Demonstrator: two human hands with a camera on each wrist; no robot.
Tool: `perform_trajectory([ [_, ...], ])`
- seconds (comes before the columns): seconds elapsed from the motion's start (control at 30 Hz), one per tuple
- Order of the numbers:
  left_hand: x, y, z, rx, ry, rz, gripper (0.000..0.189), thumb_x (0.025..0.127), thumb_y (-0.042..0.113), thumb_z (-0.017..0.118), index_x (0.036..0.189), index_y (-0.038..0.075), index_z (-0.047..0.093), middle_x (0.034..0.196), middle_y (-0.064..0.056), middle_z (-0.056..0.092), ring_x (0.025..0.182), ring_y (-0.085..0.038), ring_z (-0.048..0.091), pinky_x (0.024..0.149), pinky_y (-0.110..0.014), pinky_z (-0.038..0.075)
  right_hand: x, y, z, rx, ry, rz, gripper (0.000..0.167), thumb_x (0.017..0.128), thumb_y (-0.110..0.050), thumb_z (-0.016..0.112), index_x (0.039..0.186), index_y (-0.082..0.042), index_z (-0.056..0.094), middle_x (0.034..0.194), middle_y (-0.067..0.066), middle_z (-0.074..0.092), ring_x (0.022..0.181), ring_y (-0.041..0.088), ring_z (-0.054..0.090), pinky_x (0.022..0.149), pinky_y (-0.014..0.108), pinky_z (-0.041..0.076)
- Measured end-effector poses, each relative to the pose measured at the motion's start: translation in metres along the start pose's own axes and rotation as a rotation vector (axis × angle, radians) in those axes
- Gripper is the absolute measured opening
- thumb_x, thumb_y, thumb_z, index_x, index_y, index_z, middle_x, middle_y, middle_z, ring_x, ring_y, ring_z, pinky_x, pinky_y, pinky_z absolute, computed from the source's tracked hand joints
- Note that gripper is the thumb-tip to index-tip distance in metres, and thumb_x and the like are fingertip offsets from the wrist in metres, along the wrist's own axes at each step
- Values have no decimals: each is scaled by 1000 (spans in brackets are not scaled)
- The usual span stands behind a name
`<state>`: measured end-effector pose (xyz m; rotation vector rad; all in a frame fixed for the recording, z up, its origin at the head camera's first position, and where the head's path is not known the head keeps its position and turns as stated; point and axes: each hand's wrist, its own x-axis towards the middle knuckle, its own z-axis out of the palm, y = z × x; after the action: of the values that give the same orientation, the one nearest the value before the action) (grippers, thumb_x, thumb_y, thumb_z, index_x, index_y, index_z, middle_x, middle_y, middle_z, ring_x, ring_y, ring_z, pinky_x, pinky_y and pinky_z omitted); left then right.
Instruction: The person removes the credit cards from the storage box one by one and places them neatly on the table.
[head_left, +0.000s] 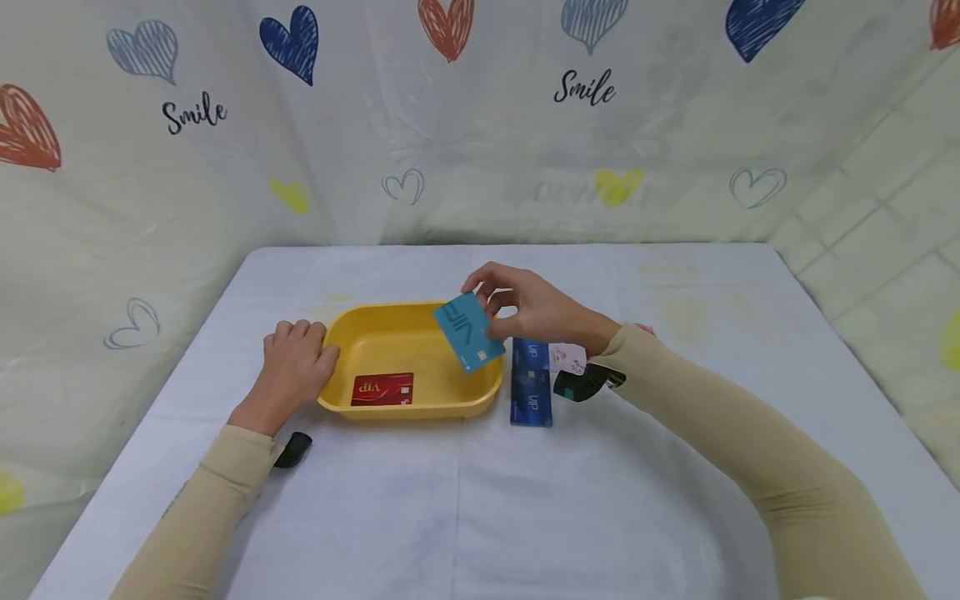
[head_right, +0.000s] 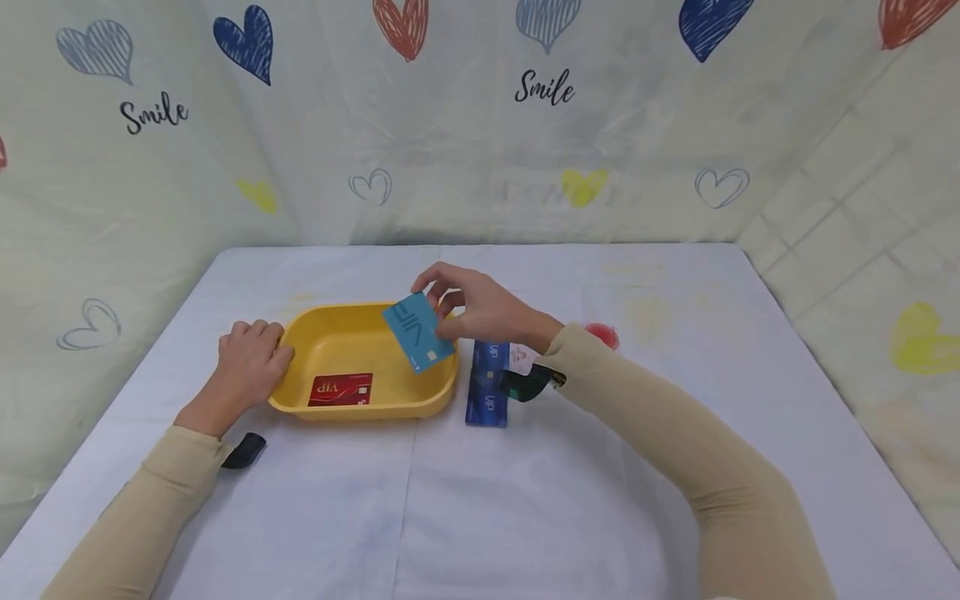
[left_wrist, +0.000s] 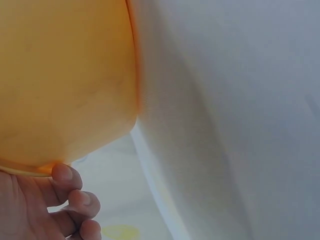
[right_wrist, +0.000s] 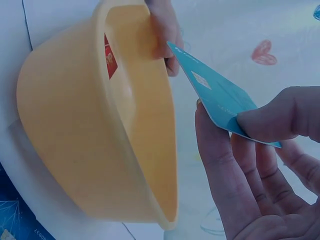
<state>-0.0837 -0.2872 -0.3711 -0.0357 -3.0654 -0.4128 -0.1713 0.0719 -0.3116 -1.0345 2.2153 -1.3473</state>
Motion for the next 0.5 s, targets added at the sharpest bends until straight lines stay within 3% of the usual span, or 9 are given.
perform_trajectory([
  [0.27,1,-1,1,10,-6,-2,36,100,23,36,109,-5,56,98,-20,51,104,-41,37,89,-55,29,-9,5,-4,3,30,-20,52,83,2,72,131,-10,56,117,11,60,97,25,64,90,30,58],
  [0.5,1,1,1,15,6,-3,35,100,23,37,110,-5,56,97,-20,51,105,-41,37,90,-55,29,-21,10,-8,54,46,22,52,84,1,73,132,-10,55,114,11,57,99,25,64,88,28,59],
])
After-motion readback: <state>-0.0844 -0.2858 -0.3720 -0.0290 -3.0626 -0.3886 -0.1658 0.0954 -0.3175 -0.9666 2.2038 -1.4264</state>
